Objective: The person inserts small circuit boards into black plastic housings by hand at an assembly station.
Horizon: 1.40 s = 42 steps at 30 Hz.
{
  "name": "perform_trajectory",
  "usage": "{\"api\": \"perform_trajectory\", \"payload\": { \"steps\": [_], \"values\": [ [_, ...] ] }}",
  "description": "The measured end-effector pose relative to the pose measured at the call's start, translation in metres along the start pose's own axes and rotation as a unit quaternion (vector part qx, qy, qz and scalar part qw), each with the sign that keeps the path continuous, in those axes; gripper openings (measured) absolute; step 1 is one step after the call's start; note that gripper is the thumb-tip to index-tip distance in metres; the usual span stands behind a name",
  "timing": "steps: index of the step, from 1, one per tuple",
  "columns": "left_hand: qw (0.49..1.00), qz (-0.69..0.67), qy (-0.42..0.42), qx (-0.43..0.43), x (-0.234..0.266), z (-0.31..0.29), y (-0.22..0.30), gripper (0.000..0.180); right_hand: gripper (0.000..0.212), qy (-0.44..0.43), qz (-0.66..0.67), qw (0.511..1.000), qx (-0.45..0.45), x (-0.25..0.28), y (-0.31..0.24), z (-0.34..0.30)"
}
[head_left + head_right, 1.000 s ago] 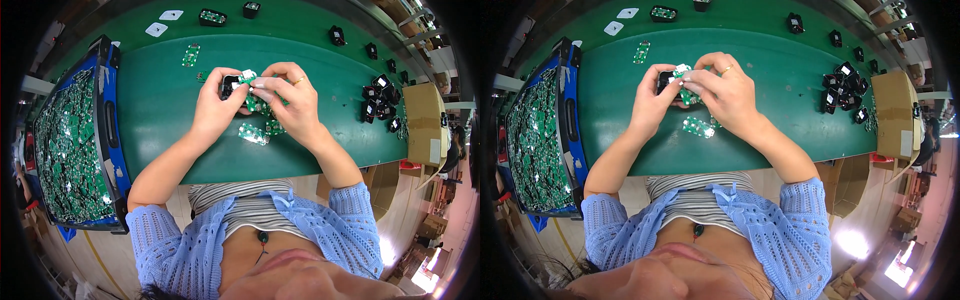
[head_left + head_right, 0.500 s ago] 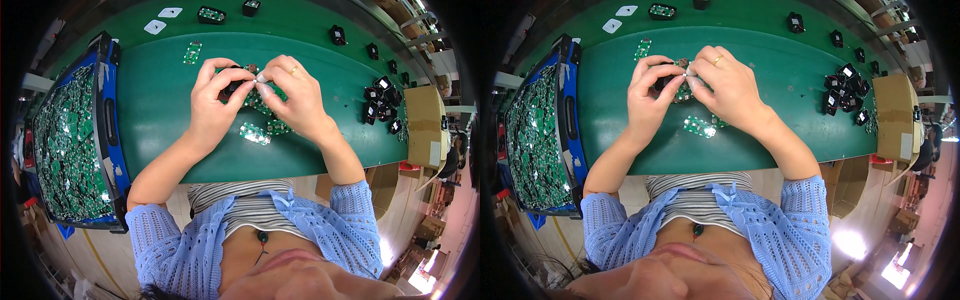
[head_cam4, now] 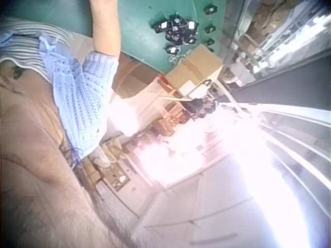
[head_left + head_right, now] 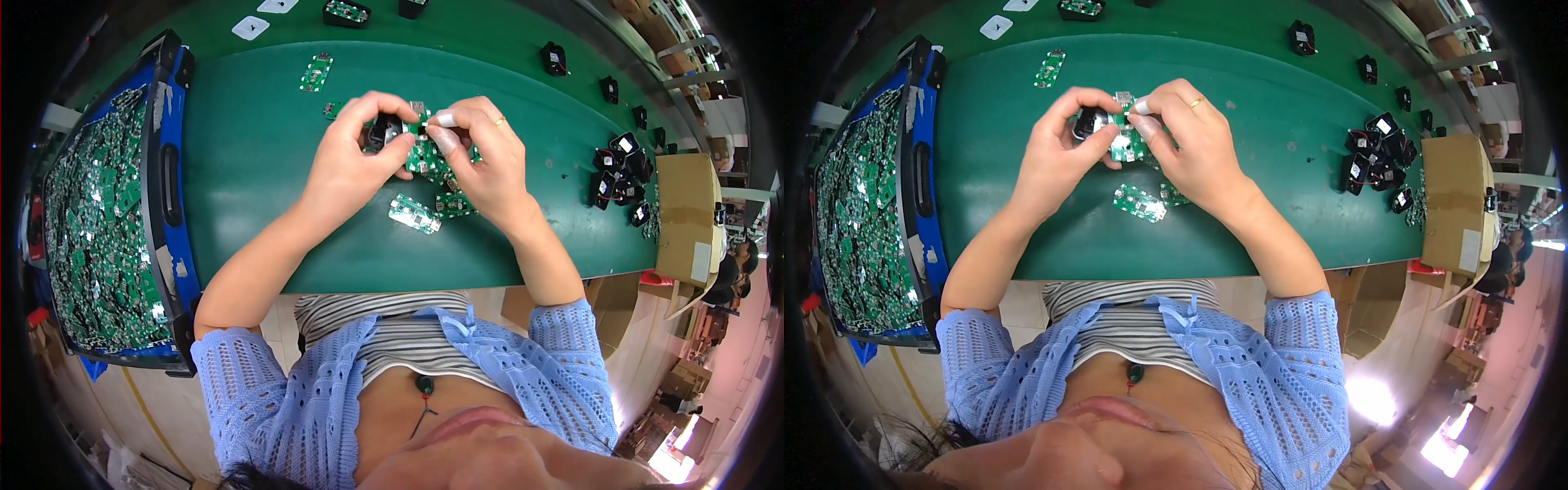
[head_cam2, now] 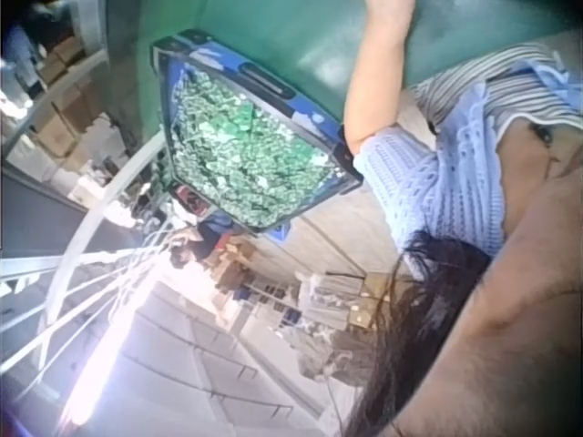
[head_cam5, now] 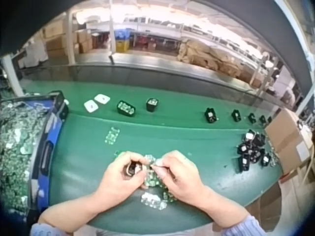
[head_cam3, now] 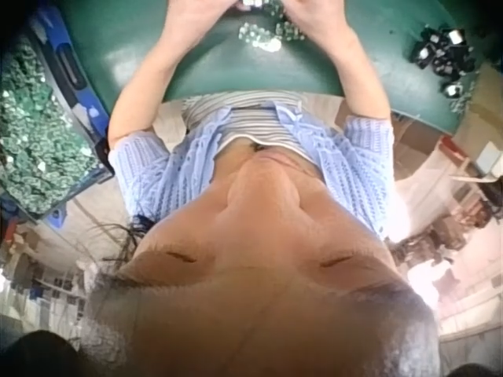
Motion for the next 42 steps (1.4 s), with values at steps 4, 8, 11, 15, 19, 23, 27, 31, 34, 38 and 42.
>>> {"api": "perform_trajectory", "payload": {
  "steps": [4, 8, 11, 15, 19, 23, 27, 31, 34, 38, 42],
  "values": [
    [0.985, 0.14, 0.058, -0.08, 0.011, -0.001, 0.021, 0.031, 0.013, -0.003, -0.004, 1.0, 0.002, 0.001, -0.001, -0.002],
    [0.964, 0.225, 0.053, -0.133, 0.008, -0.004, 0.036, 0.035, 0.014, -0.017, -0.041, 0.998, 0.034, -0.002, -0.006, -0.004],
    [0.95, 0.259, 0.059, -0.165, 0.007, -0.005, 0.043, 0.035, 0.015, -0.018, -0.044, 0.998, 0.038, -0.004, -0.008, -0.004],
    [0.947, 0.27, 0.061, -0.165, 0.007, -0.006, 0.045, 0.035, 0.017, -0.033, -0.073, 0.995, 0.054, -0.008, -0.01, -0.004],
    [0.94, 0.286, 0.062, -0.177, 0.006, -0.006, 0.048, 0.035, 0.018, -0.035, -0.091, 0.993, 0.072, -0.009, -0.014, -0.005],
    [0.932, 0.3, 0.066, -0.192, 0.004, -0.007, 0.052, 0.035, 0.018, -0.026, -0.159, 0.981, 0.107, -0.011, -0.027, -0.006],
    [0.921, 0.321, 0.066, -0.213, 0.002, -0.009, 0.055, 0.034, 0.018, -0.043, -0.216, 0.968, 0.116, -0.019, -0.031, -0.01],
    [0.917, 0.318, 0.068, -0.231, 0.004, -0.009, 0.055, 0.032, 0.015, -0.056, -0.099, 0.991, 0.067, -0.014, -0.021, -0.003],
    [0.924, 0.298, 0.073, -0.226, 0.006, -0.01, 0.055, 0.031, 0.013, -0.059, -0.029, 0.998, 0.004, -0.009, -0.007, 0.0],
    [0.927, 0.289, 0.075, -0.226, 0.005, -0.01, 0.059, 0.029, 0.013, -0.051, -0.002, 0.999, -0.009, -0.008, -0.006, 0.001],
    [0.917, 0.306, 0.079, -0.243, 0.005, -0.011, 0.064, 0.029, 0.014, -0.035, 0.008, 0.999, -0.019, -0.006, -0.006, 0.002]
  ]
}}
Point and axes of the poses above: each hand's wrist, its own z-axis towards the middle knuckle, its own x-axis out of the back of the hand, y = z × x, the point moved 10 cm from there along z, towards the middle knuckle, and after that the axes turned 9 degrees about -x, right-handed, at the moved point
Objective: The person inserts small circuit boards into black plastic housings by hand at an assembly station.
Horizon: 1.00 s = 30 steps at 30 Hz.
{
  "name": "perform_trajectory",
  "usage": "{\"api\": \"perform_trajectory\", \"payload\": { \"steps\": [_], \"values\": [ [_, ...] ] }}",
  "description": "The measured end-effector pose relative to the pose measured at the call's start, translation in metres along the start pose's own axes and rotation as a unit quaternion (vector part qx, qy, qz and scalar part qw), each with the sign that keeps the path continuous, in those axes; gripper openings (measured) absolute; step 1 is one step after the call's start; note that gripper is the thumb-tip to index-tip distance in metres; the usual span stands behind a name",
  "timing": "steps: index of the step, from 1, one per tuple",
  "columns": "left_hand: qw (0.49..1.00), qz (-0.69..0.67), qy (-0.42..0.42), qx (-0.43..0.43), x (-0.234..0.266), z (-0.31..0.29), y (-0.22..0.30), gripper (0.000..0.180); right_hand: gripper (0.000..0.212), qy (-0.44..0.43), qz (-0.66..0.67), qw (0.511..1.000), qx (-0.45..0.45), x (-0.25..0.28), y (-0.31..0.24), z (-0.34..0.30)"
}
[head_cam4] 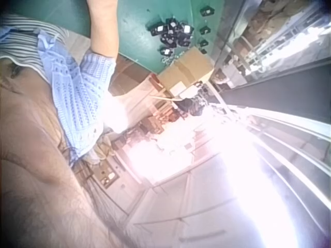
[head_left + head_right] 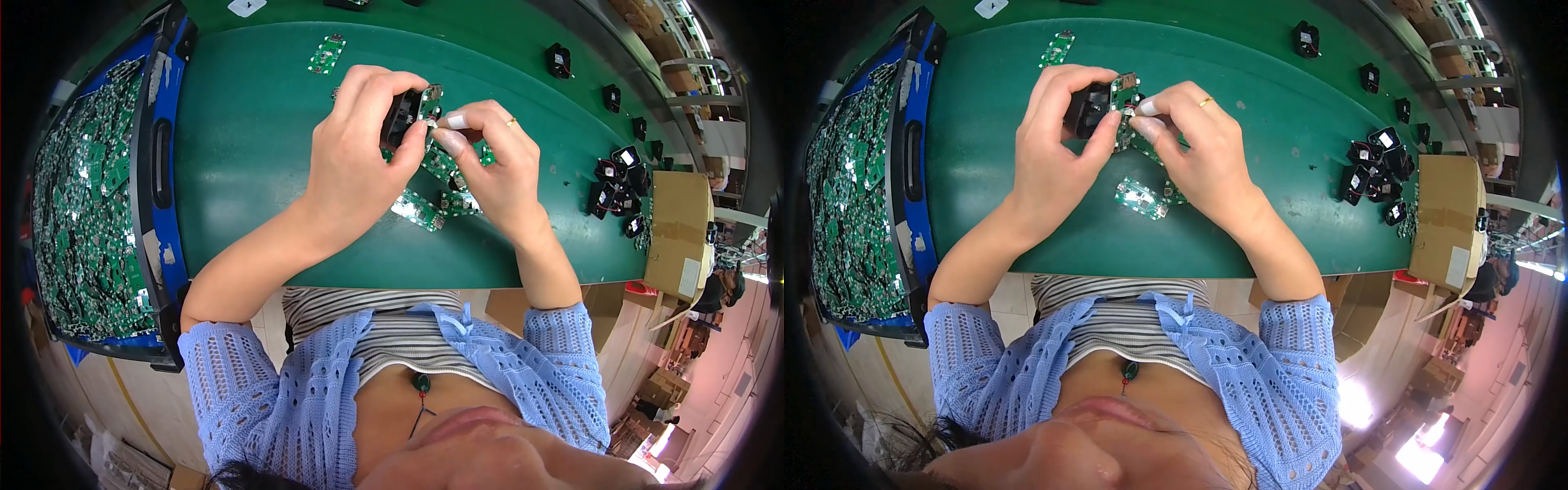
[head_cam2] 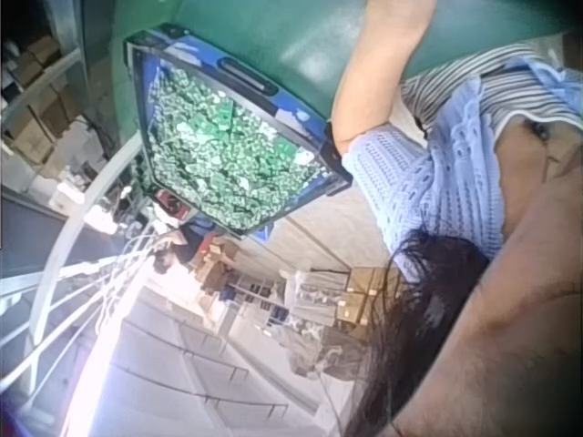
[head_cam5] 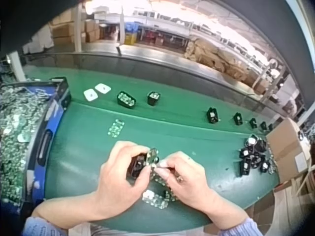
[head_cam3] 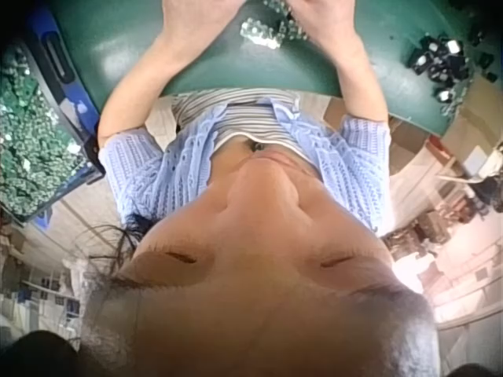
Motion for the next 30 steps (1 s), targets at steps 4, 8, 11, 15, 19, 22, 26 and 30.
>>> {"api": "perform_trajectory", "payload": {
  "steps": [4, 8, 11, 15, 19, 22, 26, 30],
  "values": [
    [1.0, -0.015, 0.002, 0.018, 0.0, 0.0, -0.003, 0.029, 0.017, 0.019, -0.059, 0.996, 0.06, 0.0, -0.008, -0.003],
    [1.0, -0.014, -0.006, 0.026, -0.001, -0.001, -0.004, 0.03, 0.021, 0.019, -0.113, 0.989, 0.098, -0.003, -0.015, -0.006],
    [1.0, 0.008, -0.011, 0.005, -0.001, 0.0, 0.0, 0.03, 0.023, 0.006, -0.171, 0.974, 0.146, -0.008, -0.026, -0.008],
    [1.0, 0.016, -0.007, -0.005, 0.0, 0.0, 0.002, 0.03, 0.025, 0.014, -0.173, 0.973, 0.152, -0.008, -0.027, -0.007],
    [1.0, 0.012, -0.012, -0.001, -0.001, 0.0, 0.002, 0.03, 0.026, 0.009, -0.196, 0.968, 0.154, -0.01, -0.028, -0.008],
    [1.0, 0.008, -0.016, -0.002, -0.002, 0.0, 0.001, 0.029, 0.026, -0.021, -0.211, 0.965, 0.152, -0.015, -0.03, -0.008],
    [1.0, -0.019, -0.002, 0.009, -0.001, 0.0, -0.001, 0.028, 0.023, -0.031, -0.141, 0.981, 0.127, -0.012, -0.018, -0.005],
    [1.0, -0.027, -0.01, -0.01, 0.0, 0.001, 0.005, 0.027, 0.014, -0.029, 0.143, 0.978, -0.151, 0.001, 0.033, 0.005]
  ]
}}
Point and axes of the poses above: each hand's wrist, its own z-axis towards the middle knuckle, its own x-axis out of the back of the hand, y = z × x, the point moved 10 cm from there along z, towards the middle knuckle, and after that the axes turned 9 degrees about -x, right-handed, at the moved point
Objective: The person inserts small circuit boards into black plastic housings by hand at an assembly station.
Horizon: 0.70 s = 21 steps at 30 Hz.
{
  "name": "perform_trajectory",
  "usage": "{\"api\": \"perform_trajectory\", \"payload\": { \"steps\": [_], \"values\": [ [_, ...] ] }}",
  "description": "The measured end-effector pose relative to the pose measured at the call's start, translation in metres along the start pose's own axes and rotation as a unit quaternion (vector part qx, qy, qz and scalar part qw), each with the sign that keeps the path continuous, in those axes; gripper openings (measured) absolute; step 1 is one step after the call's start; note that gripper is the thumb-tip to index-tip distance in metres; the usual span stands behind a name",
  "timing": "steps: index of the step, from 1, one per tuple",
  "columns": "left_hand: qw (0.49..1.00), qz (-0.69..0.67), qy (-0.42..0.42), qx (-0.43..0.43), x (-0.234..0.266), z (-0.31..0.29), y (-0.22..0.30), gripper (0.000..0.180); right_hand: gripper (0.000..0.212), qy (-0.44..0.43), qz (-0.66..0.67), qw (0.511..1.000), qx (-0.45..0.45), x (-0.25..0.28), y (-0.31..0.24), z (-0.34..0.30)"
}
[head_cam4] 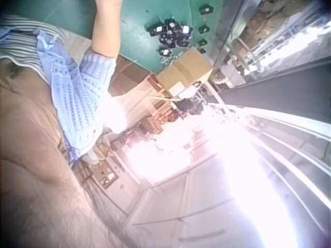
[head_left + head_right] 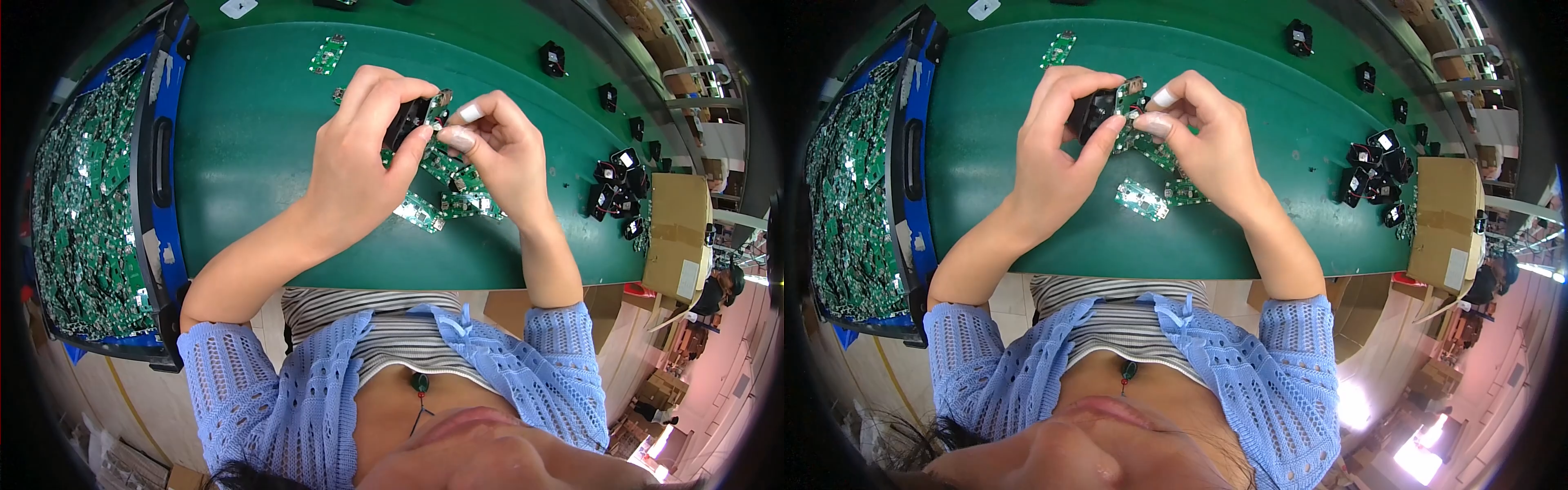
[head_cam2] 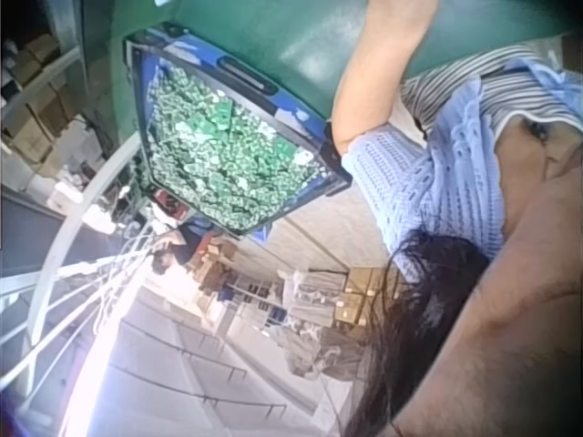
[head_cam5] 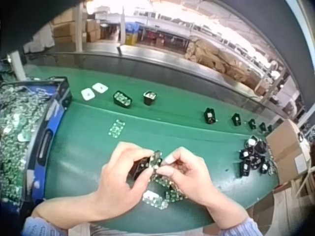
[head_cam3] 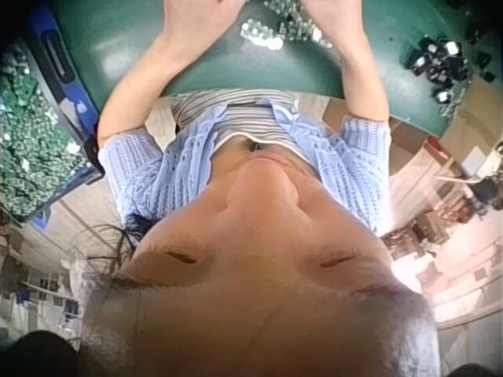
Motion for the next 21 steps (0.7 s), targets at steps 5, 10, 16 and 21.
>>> {"api": "perform_trajectory", "payload": {
  "steps": [5, 10, 16, 21],
  "values": [
    [0.997, 0.016, -0.02, -0.075, -0.004, -0.001, 0.013, 0.025, 0.013, -0.082, 0.095, 0.982, -0.143, -0.014, 0.021, 0.003],
    [0.999, -0.006, 0.038, -0.018, 0.0, -0.003, -0.009, 0.024, 0.013, -0.035, -0.02, 0.997, -0.07, -0.019, 0.017, 0.013],
    [0.946, -0.269, 0.131, 0.124, 0.001, -0.008, -0.055, 0.032, 0.026, 0.075, 0.022, 0.996, -0.032, -0.012, 0.004, 0.018],
    [0.933, -0.288, -0.05, 0.209, -0.027, -0.011, -0.066, 0.039, 0.033, 0.058, 0.064, 0.992, -0.098, -0.003, 0.017, 0.018]
  ]
}}
Point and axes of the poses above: each hand's wrist, its own z-axis towards the middle knuckle, its own x-axis out of the back of the hand, y = z × x, the point moved 10 cm from there along z, towards the middle knuckle, and after that the axes turned 9 degrees about -x, right-handed, at the moved point
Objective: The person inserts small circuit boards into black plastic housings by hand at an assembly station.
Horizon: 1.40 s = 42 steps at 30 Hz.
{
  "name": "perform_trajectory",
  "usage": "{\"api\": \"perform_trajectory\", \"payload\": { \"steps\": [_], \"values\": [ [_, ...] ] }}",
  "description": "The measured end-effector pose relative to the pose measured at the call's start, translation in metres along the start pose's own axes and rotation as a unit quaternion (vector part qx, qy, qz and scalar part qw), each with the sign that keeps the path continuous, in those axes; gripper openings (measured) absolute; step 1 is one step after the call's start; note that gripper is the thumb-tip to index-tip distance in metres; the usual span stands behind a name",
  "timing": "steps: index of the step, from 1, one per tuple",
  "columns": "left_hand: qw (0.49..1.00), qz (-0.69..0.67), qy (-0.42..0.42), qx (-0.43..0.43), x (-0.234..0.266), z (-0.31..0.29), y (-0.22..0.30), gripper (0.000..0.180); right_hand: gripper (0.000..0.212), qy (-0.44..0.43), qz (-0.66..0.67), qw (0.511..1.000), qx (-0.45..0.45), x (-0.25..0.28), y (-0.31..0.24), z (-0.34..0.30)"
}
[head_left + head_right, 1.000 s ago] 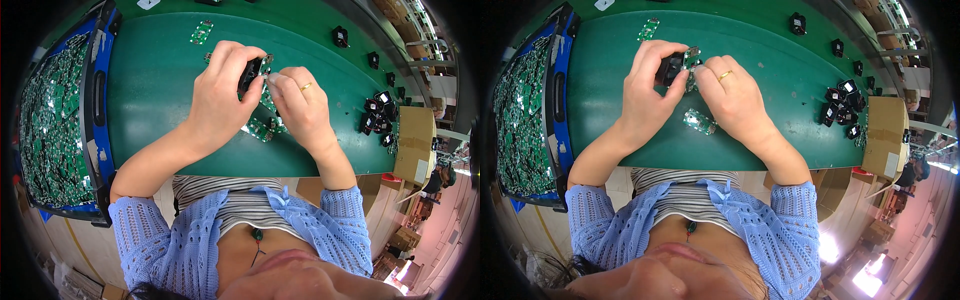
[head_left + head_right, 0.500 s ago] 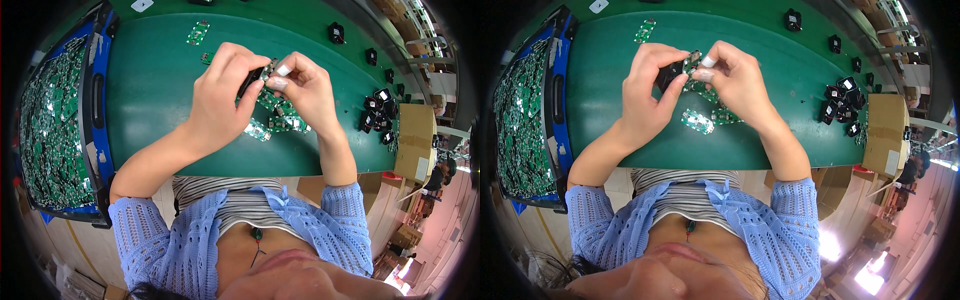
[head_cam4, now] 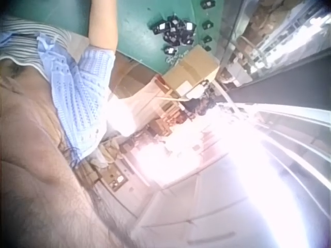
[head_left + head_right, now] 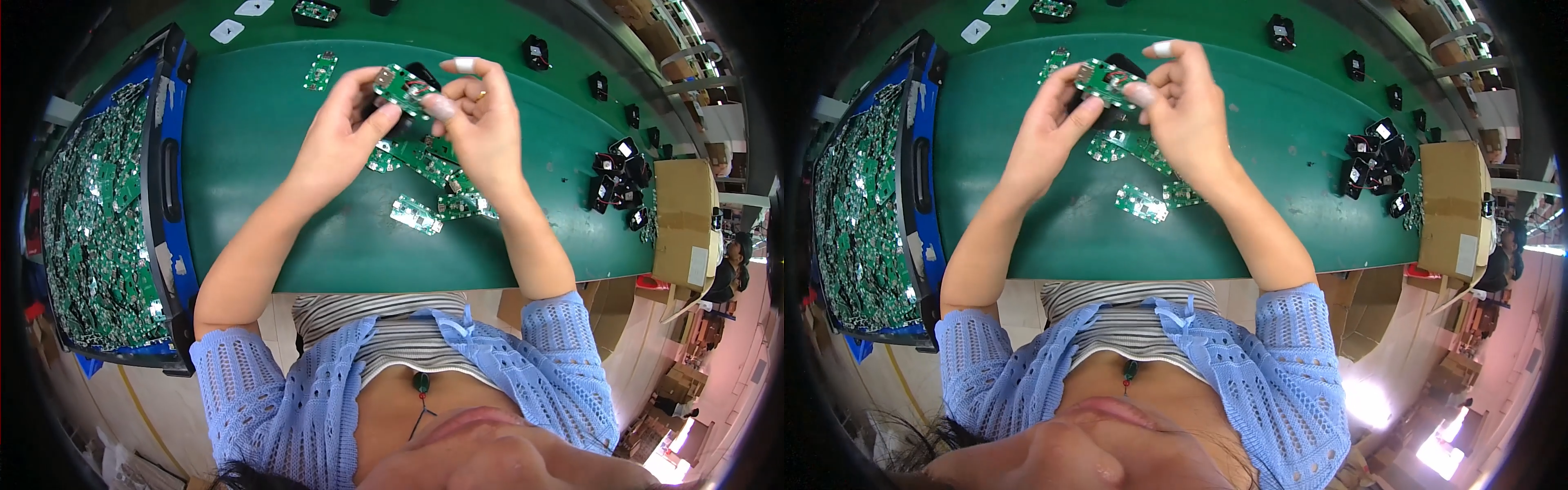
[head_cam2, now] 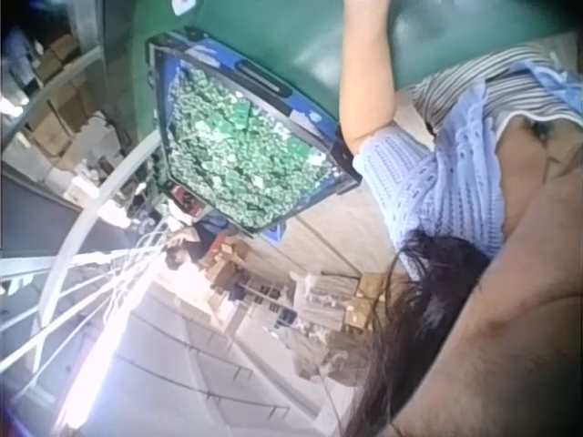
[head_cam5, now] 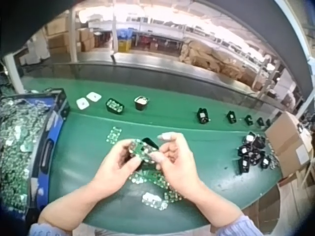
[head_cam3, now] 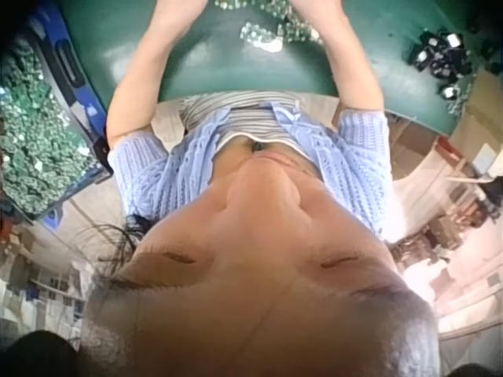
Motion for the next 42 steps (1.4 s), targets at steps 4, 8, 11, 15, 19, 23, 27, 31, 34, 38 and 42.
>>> {"api": "perform_trajectory", "payload": {
  "steps": [4, 8, 11, 15, 19, 23, 27, 31, 34, 38, 42],
  "values": [
    [0.991, 0.02, -0.056, 0.123, 0.007, -0.002, -0.02, 0.033, 0.026, -0.048, 0.084, 0.993, -0.066, 0.011, 0.01, 0.001],
    [0.951, -0.192, -0.034, 0.239, -0.006, -0.009, -0.035, 0.031, 0.024, -0.132, 0.132, 0.979, -0.085, -0.012, 0.01, -0.018],
    [0.947, -0.187, -0.06, 0.253, -0.005, -0.016, -0.032, 0.032, 0.021, -0.141, 0.065, 0.987, -0.044, -0.026, 0.001, -0.033],
    [0.963, -0.183, -0.016, 0.195, 0.001, -0.009, -0.026, 0.026, 0.021, -0.025, -0.251, 0.92, 0.299, -0.025, -0.052, -0.056],
    [0.975, -0.126, 0.027, 0.18, 0.0, -0.016, -0.025, 0.022, 0.02, -0.028, -0.233, 0.896, 0.377, -0.026, -0.052, -0.057],
    [0.976, -0.13, 0.041, 0.17, -0.002, -0.02, -0.021, 0.023, 0.021, -0.006, -0.186, 0.894, 0.408, -0.018, -0.05, -0.053],
    [0.977, -0.145, 0.042, 0.151, -0.01, -0.02, -0.01, 0.027, 0.017, 0.106, -0.224, 0.887, 0.39, -0.001, -0.052, -0.044],
    [0.988, -0.102, 0.021, 0.117, -0.012, -0.02, -0.005, 0.028, 0.016, 0.101, -0.268, 0.862, 0.418, -0.009, -0.06, -0.047],
    [0.992, -0.071, 0.019, 0.104, -0.009, -0.019, -0.001, 0.029, 0.015, 0.102, -0.299, 0.851, 0.42, -0.015, -0.064, -0.05],
    [0.998, -0.024, 0.04, -0.052, -0.012, -0.017, 0.02, 0.025, 0.015, 0.097, -0.332, 0.842, 0.414, -0.022, -0.064, -0.049],
    [0.994, 0.008, 0.036, -0.101, -0.017, -0.012, 0.035, 0.024, 0.015, 0.123, -0.293, 0.854, 0.411, -0.013, -0.063, -0.048]
  ]
}}
Point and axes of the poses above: each hand's wrist, its own z-axis towards the middle knuckle, its own x-axis out of the back of the hand, y = z × x, the point moved 10 cm from there along z, towards the middle knuckle, and after that the axes turned 9 degrees about -x, right-handed, at the moved point
